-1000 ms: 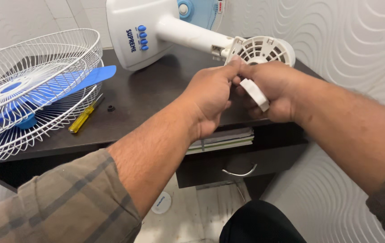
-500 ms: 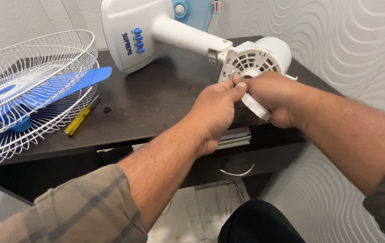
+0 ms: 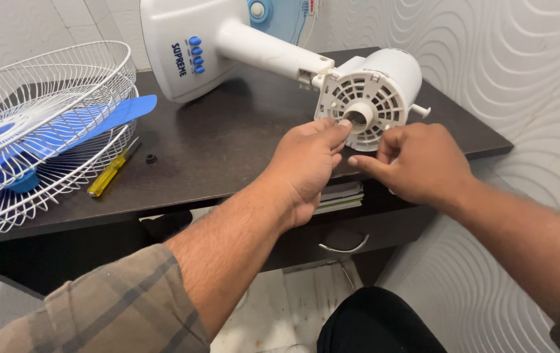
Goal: The person assembles a table fan by attaching the front wire cage to the motor housing, aligning the central hub, and securing it with a plastic nut. The fan blades and rear cage remain separate on the table.
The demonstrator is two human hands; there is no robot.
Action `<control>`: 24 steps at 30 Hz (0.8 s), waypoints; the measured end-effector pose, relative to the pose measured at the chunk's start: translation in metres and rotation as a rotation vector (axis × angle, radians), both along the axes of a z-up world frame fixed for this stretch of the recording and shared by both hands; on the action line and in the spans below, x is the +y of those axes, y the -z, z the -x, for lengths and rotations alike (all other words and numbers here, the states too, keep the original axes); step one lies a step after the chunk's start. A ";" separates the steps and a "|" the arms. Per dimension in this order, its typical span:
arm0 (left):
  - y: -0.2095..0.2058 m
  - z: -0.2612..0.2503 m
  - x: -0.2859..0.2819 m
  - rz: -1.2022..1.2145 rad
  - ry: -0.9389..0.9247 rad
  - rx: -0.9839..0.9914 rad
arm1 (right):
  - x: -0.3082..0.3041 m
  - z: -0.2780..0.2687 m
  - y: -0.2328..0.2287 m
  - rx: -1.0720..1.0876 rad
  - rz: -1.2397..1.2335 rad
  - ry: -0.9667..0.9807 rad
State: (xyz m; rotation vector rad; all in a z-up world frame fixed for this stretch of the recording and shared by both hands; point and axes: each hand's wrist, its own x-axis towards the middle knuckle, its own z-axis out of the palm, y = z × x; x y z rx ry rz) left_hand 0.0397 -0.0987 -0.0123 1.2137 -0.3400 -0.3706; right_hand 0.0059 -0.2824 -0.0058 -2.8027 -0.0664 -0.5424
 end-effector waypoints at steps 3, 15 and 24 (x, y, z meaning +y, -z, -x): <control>-0.007 0.004 -0.003 0.006 -0.006 -0.022 | -0.013 0.007 0.005 -0.244 0.071 0.067; -0.028 0.011 -0.004 0.092 0.039 -0.131 | -0.048 -0.039 -0.012 -0.353 0.203 0.050; -0.024 0.003 -0.006 0.166 0.055 -0.277 | -0.044 -0.041 -0.019 -0.691 0.395 -0.124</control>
